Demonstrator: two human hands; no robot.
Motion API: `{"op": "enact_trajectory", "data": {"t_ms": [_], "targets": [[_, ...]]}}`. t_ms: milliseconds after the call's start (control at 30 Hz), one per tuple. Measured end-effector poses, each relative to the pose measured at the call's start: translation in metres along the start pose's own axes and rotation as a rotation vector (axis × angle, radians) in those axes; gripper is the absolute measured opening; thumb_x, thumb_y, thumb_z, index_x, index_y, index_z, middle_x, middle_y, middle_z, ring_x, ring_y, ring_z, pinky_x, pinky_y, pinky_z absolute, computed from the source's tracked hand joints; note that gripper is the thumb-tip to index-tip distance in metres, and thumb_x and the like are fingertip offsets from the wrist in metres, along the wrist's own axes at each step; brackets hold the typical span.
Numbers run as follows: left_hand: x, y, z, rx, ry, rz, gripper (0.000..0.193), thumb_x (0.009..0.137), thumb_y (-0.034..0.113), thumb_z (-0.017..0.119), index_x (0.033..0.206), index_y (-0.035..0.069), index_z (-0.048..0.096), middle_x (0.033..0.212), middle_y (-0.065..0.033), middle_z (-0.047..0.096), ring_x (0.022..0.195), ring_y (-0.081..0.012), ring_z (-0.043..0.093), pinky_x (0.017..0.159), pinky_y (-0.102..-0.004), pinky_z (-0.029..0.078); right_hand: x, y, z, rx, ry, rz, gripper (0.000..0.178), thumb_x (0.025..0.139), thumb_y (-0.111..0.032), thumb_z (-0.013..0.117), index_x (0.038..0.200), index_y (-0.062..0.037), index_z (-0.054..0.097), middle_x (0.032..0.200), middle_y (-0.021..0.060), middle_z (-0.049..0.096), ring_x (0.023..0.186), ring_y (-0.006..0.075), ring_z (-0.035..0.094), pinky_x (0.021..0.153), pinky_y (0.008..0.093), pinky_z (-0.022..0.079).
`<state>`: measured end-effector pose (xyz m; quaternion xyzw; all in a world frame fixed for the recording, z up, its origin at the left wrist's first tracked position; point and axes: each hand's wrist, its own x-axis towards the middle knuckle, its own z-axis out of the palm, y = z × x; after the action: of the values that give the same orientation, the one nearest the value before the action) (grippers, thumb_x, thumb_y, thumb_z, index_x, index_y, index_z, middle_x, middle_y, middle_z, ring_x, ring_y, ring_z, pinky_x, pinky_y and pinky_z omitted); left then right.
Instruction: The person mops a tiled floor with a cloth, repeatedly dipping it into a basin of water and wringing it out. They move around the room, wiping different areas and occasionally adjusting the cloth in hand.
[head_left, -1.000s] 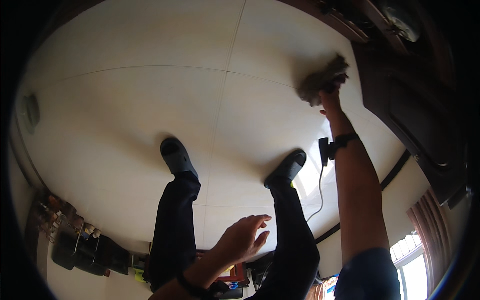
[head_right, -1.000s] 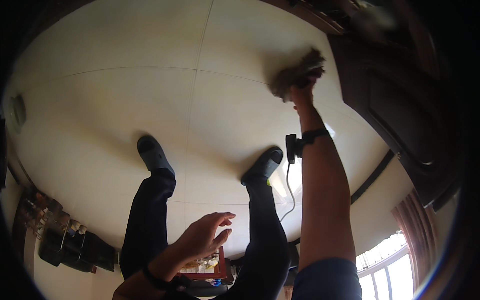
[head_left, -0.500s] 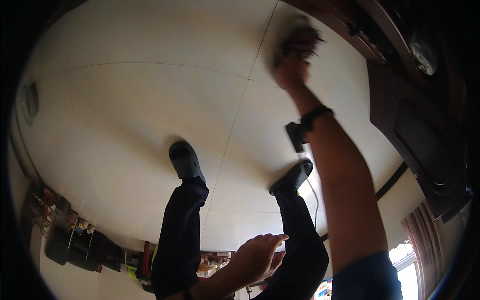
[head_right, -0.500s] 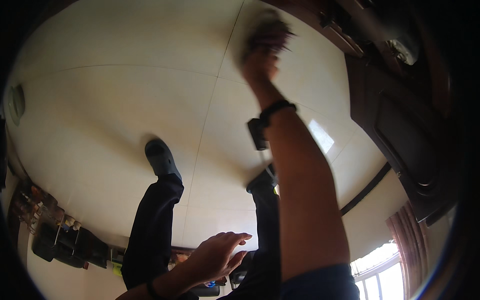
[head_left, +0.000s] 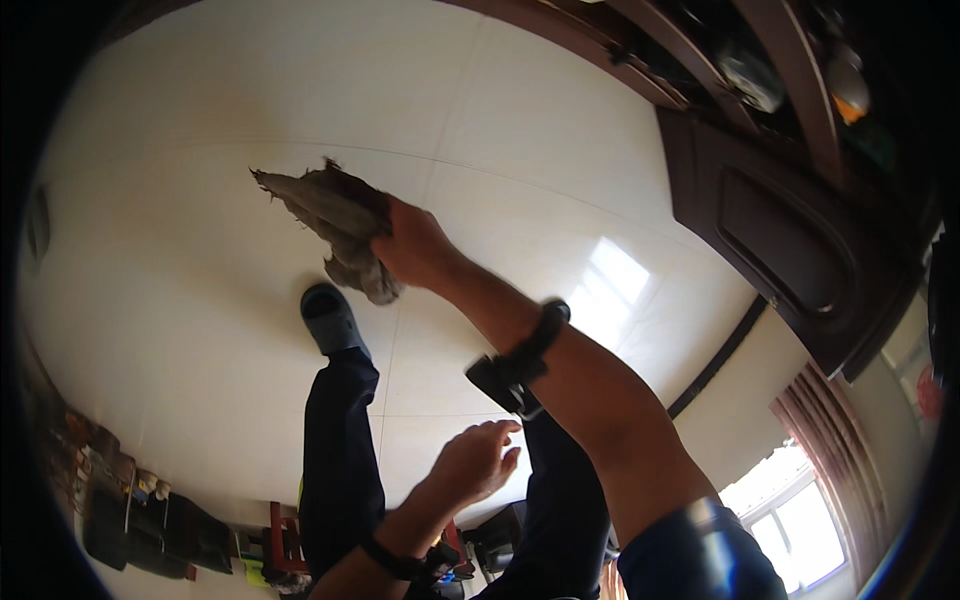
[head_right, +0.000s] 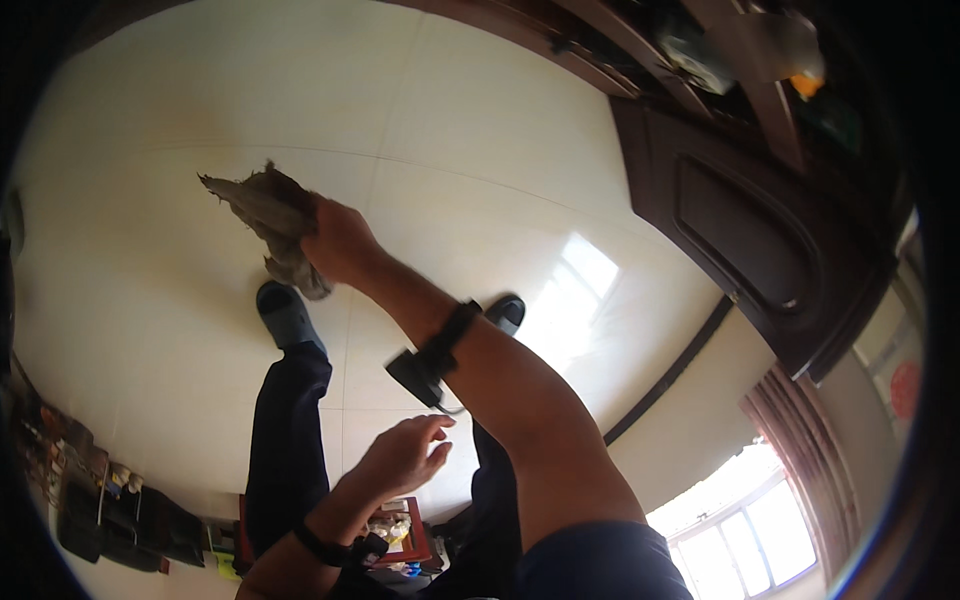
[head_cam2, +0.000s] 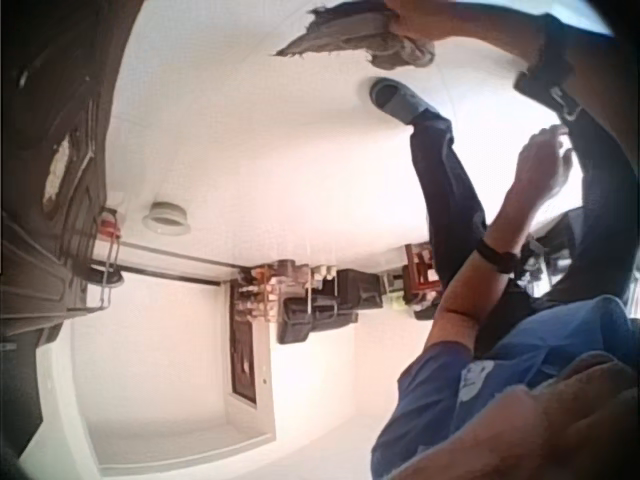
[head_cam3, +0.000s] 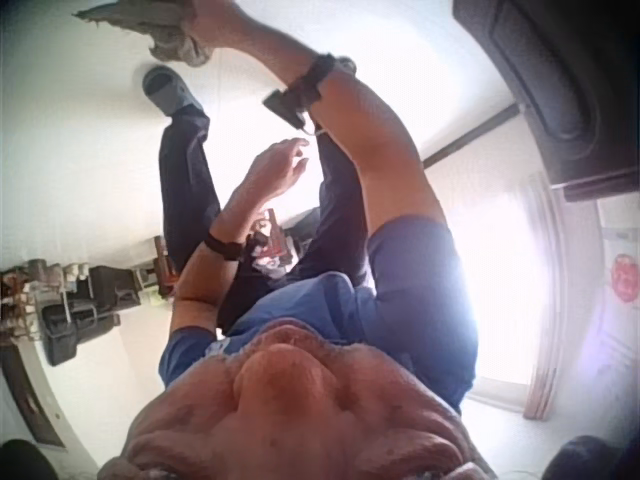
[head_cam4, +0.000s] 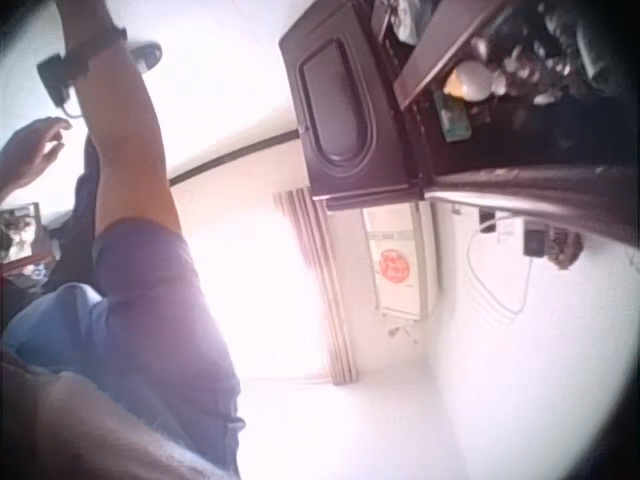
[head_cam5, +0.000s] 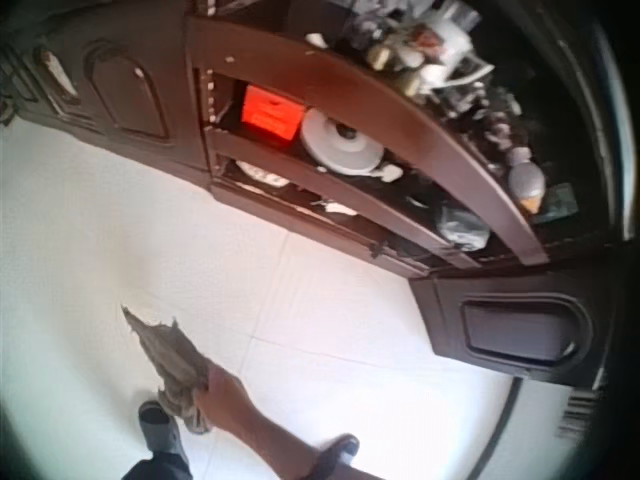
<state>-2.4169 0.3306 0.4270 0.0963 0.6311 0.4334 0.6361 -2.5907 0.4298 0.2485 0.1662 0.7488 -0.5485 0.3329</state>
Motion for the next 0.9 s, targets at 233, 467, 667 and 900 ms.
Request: {"op": "enact_trajectory", "data": {"t_ms": [233, 467, 667, 900], "targets": [[0.019, -0.007, 0.013, 0.041, 0.002, -0.007, 0.032, 0.098, 0.012, 0.072, 0.127, 0.002, 0.064, 0.102, -0.0174, 0.075, 0.097, -0.0319, 0.075, 0.086, -0.0407, 0.059, -0.14, 0.107, -0.14, 0.033, 0.398, 0.102, 0.059, 0.086, -0.004, 0.055, 0.145, -0.0025, 0.057, 0.129, 0.0242, 0.071, 0.126, 0.0342, 0.066, 0.111, 0.0426, 0.05], [0.041, -0.014, 0.024, 0.101, -0.018, -0.143, 0.034, 0.098, 0.014, 0.07, 0.129, 0.002, 0.063, 0.103, -0.0152, 0.075, 0.096, -0.0312, 0.074, 0.087, -0.0397, 0.059, -0.229, 0.274, -0.291, -0.309, 0.747, 0.252, 0.047, 0.084, -0.007, 0.056, 0.131, -0.0005, 0.063, 0.118, 0.0258, 0.073, 0.113, 0.0441, 0.07, 0.1, 0.0489, 0.056], [0.061, -0.021, 0.038, 0.169, 0.005, -0.25, 0.034, 0.099, 0.013, 0.069, 0.131, 0.002, 0.062, 0.106, -0.0159, 0.075, 0.099, -0.0308, 0.075, 0.089, -0.0395, 0.059, -0.306, 0.429, -0.372, -0.698, 0.792, 0.562, 0.052, 0.086, -0.018, 0.058, 0.135, -0.0021, 0.06, 0.121, 0.027, 0.071, 0.112, 0.0481, 0.068, 0.102, 0.0559, 0.054], [0.079, -0.03, 0.053, 0.213, 0.06, -0.298, 0.038, 0.098, 0.006, 0.07, 0.135, 0.003, 0.062, 0.11, -0.0153, 0.075, 0.102, -0.0274, 0.075, 0.091, -0.0376, 0.06, -0.353, 0.506, -0.41, -0.65, 0.864, 0.735, 0.059, 0.087, -0.016, 0.056, 0.145, -0.0055, 0.053, 0.127, 0.0264, 0.071, 0.12, 0.048, 0.066, 0.108, 0.0554, 0.05]]}}
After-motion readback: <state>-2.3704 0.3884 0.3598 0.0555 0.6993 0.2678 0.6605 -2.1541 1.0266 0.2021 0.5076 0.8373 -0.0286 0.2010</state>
